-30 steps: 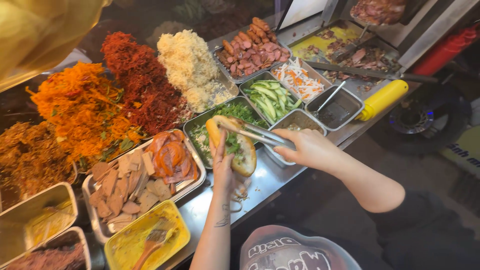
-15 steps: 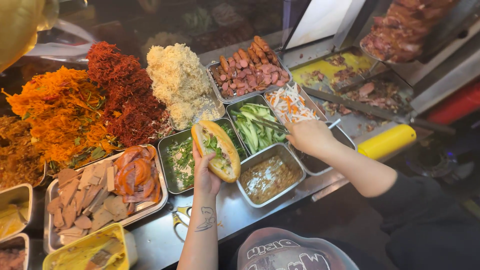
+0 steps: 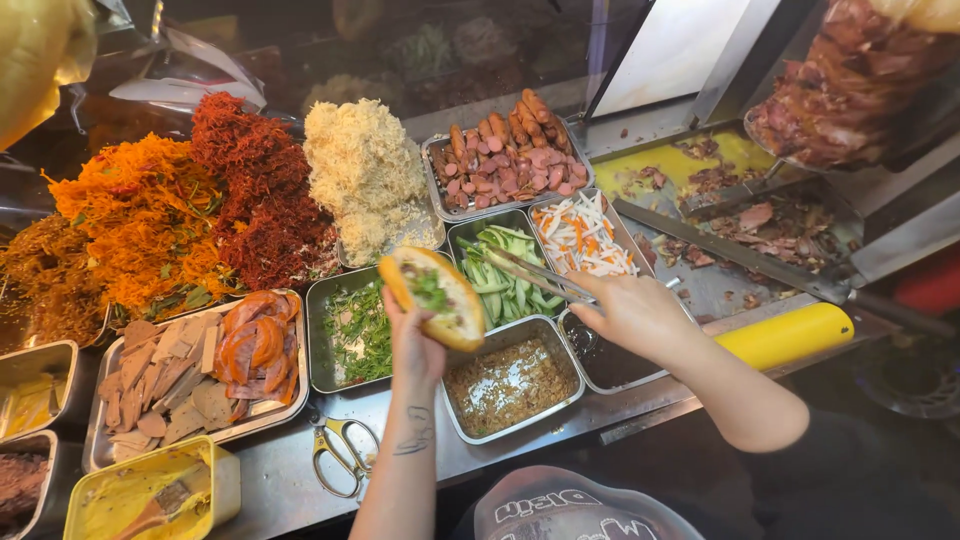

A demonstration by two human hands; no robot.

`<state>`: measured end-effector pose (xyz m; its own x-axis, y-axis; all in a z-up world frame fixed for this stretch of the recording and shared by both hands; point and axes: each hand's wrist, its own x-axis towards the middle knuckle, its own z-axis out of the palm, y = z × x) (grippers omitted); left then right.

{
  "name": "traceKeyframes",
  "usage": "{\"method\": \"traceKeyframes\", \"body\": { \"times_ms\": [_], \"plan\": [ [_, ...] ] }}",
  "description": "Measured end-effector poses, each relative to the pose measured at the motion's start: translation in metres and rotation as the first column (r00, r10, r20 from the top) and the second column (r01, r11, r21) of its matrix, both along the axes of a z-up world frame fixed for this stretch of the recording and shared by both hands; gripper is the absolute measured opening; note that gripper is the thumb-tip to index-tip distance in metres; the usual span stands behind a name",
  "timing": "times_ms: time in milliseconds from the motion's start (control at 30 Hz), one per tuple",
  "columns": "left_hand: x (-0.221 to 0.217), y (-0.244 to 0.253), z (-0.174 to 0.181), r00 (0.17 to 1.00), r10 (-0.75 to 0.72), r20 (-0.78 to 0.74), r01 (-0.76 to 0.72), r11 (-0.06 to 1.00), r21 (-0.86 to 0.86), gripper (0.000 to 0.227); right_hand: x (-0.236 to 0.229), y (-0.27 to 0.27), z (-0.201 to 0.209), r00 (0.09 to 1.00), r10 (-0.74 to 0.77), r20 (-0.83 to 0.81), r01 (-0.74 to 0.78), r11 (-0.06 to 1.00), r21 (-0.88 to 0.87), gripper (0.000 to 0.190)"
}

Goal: The person prepares a sandwich by slicing a baguette with scissors, then filling it with various meats, vegetables, and sauces from metal containers. They use tongs to add ingredients and squeeze bottles for condiments before handing the finished sandwich to a customer.

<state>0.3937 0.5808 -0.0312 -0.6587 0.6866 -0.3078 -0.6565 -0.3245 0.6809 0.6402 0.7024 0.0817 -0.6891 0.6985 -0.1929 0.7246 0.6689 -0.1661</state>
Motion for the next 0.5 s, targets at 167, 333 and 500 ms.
{"method": "traceKeyframes", "body": {
  "times_ms": [167, 333, 500],
  "plan": [
    [-0.045, -0.017, -0.025, 0.999, 0.047, -0.024, -0.046, 0.999, 0.027, 0.110, -0.020, 0.004, -0.038, 0.980, 0.168, 0.110, -0.182, 0.974, 0.133, 0.045],
    [-0.040, -0.022, -0.011, 0.991, 0.096, -0.094, -0.093, 0.995, 0.036, 0.112, -0.009, 0.021, -0.030, 0.987, 0.156, 0.039, -0.156, 0.988, -0.006, 0.040],
    [-0.003, -0.009, 0.046, 0.985, -0.093, -0.146, 0.086, 0.995, -0.054, 0.109, -0.007, 0.001, -0.002, 0.955, -0.197, -0.221, 0.083, 0.895, -0.439, 0.046]
  ]
}}
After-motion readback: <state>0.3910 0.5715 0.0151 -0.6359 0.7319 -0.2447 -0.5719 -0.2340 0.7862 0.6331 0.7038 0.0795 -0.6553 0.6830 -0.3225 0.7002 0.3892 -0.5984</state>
